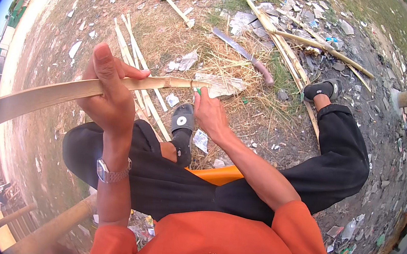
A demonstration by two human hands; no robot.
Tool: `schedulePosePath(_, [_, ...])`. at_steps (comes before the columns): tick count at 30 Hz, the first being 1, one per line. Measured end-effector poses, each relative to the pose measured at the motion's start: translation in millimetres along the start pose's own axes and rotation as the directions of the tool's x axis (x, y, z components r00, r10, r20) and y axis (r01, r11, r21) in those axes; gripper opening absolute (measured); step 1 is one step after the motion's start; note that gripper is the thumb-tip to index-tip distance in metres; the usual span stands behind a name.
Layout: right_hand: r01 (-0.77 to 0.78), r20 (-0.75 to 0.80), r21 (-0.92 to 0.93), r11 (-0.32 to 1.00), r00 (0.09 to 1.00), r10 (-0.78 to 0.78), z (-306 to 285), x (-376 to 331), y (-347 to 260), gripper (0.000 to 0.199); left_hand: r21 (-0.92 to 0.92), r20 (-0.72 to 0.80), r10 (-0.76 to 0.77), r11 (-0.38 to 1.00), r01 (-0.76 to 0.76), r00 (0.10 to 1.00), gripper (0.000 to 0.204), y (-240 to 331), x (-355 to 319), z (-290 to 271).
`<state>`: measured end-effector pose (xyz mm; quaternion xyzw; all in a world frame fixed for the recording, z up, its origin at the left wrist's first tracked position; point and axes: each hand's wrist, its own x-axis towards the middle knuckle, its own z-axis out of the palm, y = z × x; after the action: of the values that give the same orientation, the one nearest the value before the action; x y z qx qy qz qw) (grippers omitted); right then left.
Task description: The person sits cross-legged on a small stool outdoors and uses a green utility knife to sharpen the end of a thin bamboo stick. They repeatedly scrape the knife along the stick to create a point, occasionally rotating the stick to work on different sides. A machete is visible on the ground nearby.
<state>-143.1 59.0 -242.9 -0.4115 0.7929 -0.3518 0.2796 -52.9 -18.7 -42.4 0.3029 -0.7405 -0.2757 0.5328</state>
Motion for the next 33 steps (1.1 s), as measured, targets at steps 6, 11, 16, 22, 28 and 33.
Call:
schedulePosePath(6, [-0.057,0.008,-0.083,0.995,0.998,0.058,18.3,1.6,36.9,0.027,0.001,-0.015,0.004,1.000,-0.004,1.000,0.045,-1.3,-6.0,1.6])
schedulePosePath(11, [-0.026,0.042,-0.081,0.996,0.999,0.030,10.8,0.2,24.5,0.027,-0.016,0.005,0.021,1.000,-0.021,1.000,0.046,1.3,-5.8,-0.7])
schedulePosePath(16, [-0.062,-0.002,-0.136,0.989,0.998,0.062,24.1,21.5,59.1,0.029,-0.019,0.023,0.037,0.999,-0.037,0.999,0.046,-4.2,-9.3,2.4])
schedulePosePath(22, [-0.189,-0.037,-0.227,0.955,0.982,0.186,58.6,19.8,141.7,0.034,-0.057,0.061,0.028,0.998,-0.025,0.998,0.046,2.7,-4.3,6.2])
schedulePosePath(28, [-0.270,-0.072,-0.060,0.961,0.962,0.265,49.1,-6.2,121.9,0.032,-0.089,0.049,0.013,0.996,-0.009,0.999,0.044,-4.2,-5.1,-2.3])
schedulePosePath(33, [-0.047,-0.095,0.146,0.988,0.994,0.062,39.4,4.0,63.7,0.030,-0.072,0.037,0.040,0.997,-0.037,0.999,0.047,-4.2,-2.6,-1.4])
